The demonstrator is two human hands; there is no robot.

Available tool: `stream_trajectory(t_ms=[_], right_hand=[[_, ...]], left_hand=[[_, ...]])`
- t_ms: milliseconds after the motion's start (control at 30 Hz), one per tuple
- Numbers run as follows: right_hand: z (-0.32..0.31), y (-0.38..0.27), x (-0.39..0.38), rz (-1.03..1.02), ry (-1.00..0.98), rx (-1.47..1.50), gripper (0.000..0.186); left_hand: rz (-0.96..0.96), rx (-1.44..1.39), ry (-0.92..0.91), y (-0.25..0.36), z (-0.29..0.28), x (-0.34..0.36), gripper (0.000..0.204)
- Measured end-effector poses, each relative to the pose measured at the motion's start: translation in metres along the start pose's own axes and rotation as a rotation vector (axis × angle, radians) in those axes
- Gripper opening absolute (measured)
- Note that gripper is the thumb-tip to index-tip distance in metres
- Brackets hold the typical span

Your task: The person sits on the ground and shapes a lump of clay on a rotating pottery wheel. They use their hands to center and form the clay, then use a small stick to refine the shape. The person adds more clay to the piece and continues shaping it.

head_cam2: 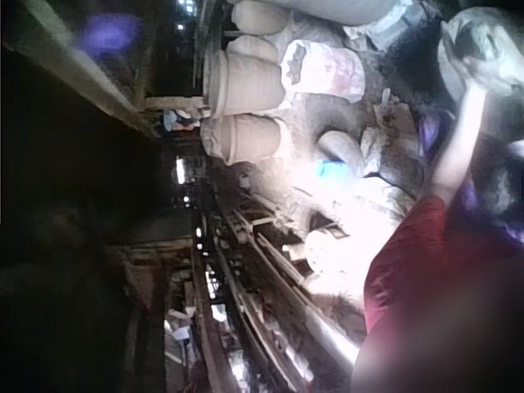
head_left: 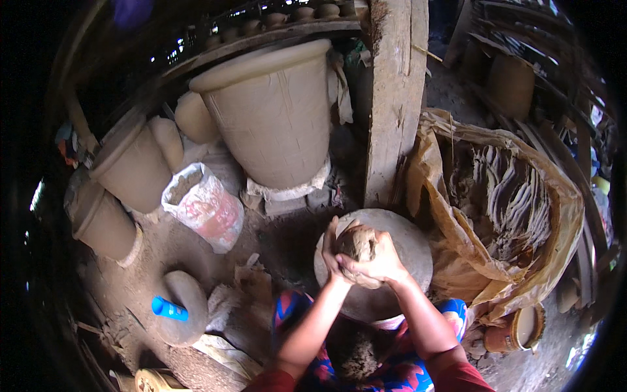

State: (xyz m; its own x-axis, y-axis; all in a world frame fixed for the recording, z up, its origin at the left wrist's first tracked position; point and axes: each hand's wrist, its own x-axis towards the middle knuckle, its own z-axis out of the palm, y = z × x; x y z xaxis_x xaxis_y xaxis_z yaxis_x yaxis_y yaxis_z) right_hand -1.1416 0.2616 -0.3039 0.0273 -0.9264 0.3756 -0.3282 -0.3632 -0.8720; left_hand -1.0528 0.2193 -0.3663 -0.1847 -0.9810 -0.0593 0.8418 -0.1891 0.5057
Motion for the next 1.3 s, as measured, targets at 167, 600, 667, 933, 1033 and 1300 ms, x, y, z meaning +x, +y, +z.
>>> stream_trajectory(t_ms=[167,600,667,933,1033,1300], right_hand=[[-0.014,0.001,0.002,0.243,0.425,0.231,0.044],[-0.044,-0.012,0.006,-0.1,0.245,0.263,0.097],[-0.042,-0.015,0.004,0.009,0.212,-0.191,0.09],[-0.016,-0.022,-0.007,0.063,0.316,-0.153,0.049],[-0.006,-0.016,-0.012,0.013,0.514,-0.098,0.049],[-0.049,0.0,-0.013,0.106,0.543,-0.017,0.029]], left_hand=[[-0.104,-0.302,0.155,0.014,0.019,-0.002,0.048],[0.376,0.576,-0.044,0.027,0.02,0.002,0.029],[0.486,0.712,-0.091,0.03,0.018,0.001,0.03],[0.252,0.449,-0.072,0.012,0.03,-0.01,0.042],[0.218,0.401,-0.029,0.006,0.03,-0.013,0.053],[0.124,0.437,-0.478,0.01,0.044,-0.012,0.071]])
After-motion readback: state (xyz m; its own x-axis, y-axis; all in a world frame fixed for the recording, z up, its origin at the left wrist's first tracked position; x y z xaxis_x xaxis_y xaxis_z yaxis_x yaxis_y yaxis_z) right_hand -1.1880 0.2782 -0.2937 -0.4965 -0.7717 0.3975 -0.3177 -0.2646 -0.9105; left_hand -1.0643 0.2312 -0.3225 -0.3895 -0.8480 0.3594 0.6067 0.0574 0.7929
